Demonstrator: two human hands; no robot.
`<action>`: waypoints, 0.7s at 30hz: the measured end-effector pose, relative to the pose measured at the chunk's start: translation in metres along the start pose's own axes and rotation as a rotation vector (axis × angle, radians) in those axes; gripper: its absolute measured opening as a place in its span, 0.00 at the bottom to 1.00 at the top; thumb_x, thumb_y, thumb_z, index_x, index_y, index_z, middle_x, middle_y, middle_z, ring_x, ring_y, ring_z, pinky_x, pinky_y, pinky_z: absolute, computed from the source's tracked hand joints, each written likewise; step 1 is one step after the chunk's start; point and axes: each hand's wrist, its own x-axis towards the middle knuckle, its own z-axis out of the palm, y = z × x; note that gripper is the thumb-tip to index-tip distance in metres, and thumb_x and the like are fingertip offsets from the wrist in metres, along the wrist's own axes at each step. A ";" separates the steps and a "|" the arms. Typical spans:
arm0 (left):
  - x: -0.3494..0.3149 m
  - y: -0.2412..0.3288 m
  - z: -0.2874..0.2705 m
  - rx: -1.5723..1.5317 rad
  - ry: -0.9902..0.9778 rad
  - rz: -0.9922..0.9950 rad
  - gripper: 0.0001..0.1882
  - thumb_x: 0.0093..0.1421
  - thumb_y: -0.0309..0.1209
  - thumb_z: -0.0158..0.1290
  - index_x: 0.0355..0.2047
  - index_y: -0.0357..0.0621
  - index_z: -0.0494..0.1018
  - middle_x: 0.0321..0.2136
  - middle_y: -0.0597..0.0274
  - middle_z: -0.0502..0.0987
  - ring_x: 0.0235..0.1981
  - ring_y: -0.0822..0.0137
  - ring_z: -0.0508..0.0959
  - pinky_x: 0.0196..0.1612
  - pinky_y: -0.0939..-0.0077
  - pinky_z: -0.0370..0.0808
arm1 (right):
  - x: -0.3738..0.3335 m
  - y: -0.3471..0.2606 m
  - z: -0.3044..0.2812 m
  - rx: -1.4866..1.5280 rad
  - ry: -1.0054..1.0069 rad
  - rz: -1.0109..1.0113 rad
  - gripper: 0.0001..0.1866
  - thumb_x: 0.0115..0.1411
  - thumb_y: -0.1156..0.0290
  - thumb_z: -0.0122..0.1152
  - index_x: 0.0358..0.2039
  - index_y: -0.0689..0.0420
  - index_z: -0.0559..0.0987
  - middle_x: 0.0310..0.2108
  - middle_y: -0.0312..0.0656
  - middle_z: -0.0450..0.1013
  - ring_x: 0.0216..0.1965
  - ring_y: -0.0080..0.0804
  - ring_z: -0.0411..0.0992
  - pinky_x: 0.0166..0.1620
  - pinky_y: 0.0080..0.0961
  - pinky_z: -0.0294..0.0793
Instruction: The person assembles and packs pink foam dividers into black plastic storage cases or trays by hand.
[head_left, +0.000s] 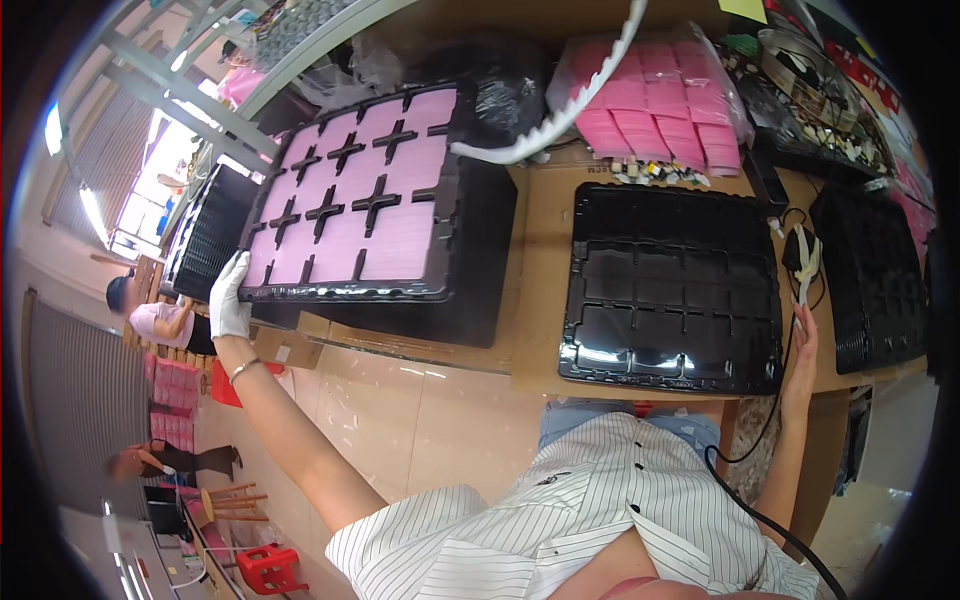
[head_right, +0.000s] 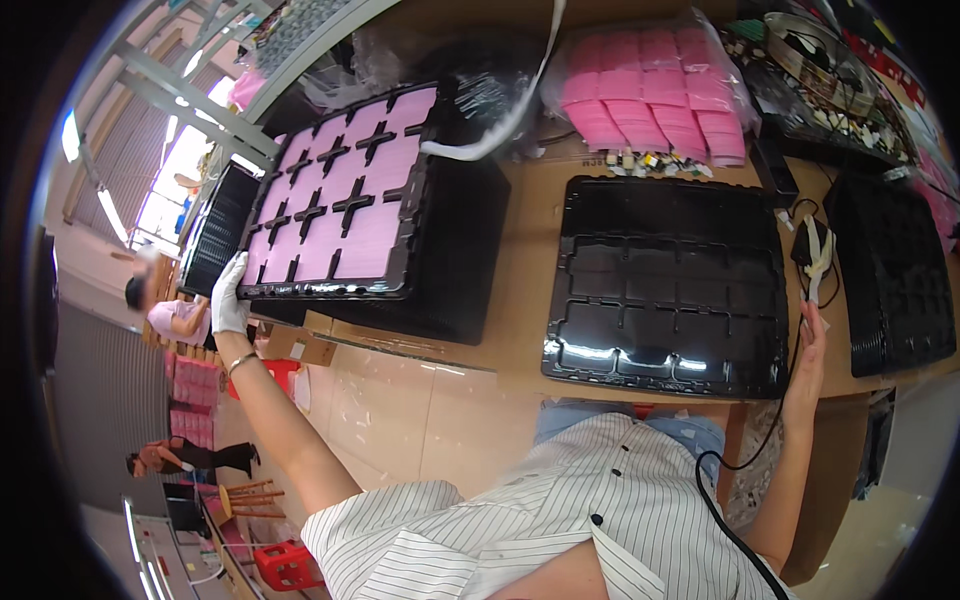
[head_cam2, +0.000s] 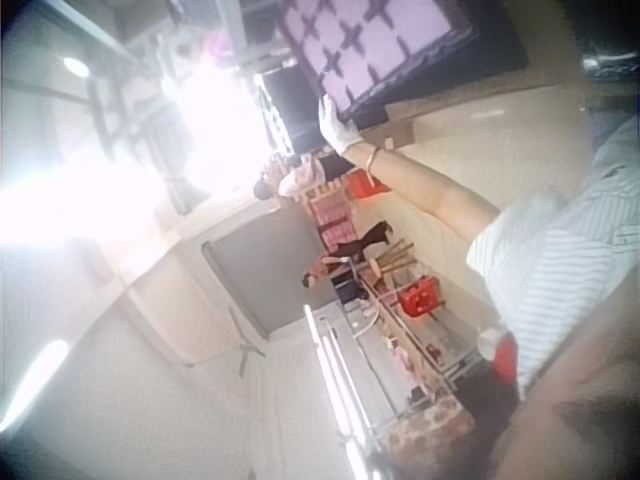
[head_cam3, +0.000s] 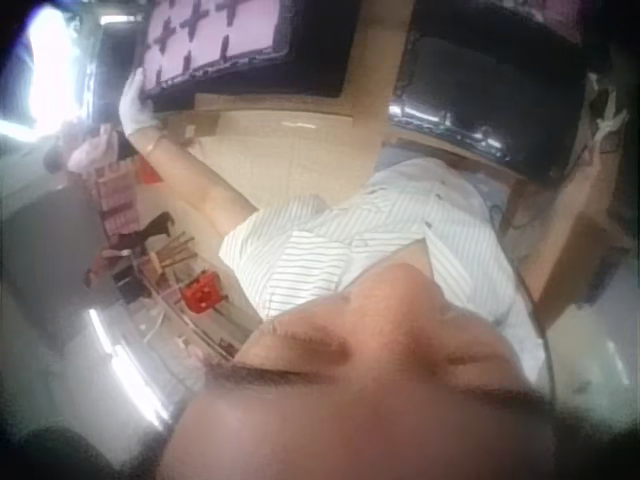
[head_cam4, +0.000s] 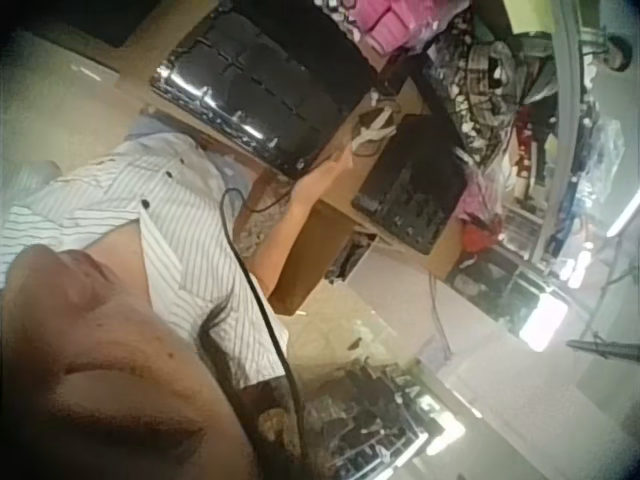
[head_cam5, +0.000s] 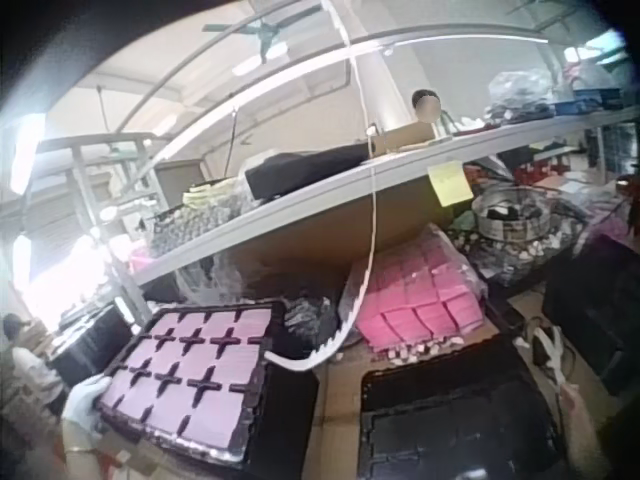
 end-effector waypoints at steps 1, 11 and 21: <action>0.009 -0.008 -0.009 0.023 -0.021 -0.005 0.22 0.60 0.29 0.60 0.54 0.35 0.73 0.46 0.63 0.79 0.46 0.73 0.78 0.52 0.77 0.72 | 0.001 0.000 0.004 0.001 -0.008 0.007 0.36 0.72 0.45 0.28 0.66 0.62 0.59 0.66 0.50 0.58 0.69 0.41 0.53 0.70 0.39 0.47; 0.067 -0.062 -0.002 0.502 0.072 0.109 0.23 0.62 0.32 0.58 0.55 0.35 0.73 0.49 0.54 0.79 0.47 0.71 0.76 0.54 0.78 0.70 | 0.011 -0.004 0.024 -0.017 -0.092 0.004 0.35 0.72 0.45 0.29 0.64 0.63 0.63 0.65 0.50 0.58 0.68 0.42 0.55 0.69 0.39 0.51; -0.022 0.009 0.108 0.966 0.621 0.879 0.19 0.64 0.35 0.55 0.51 0.35 0.74 0.52 0.47 0.75 0.50 0.54 0.76 0.56 0.63 0.71 | 0.082 -0.050 0.062 0.182 -0.141 -0.151 0.26 0.65 0.79 0.48 0.64 0.61 0.62 0.65 0.46 0.60 0.69 0.35 0.55 0.68 0.31 0.51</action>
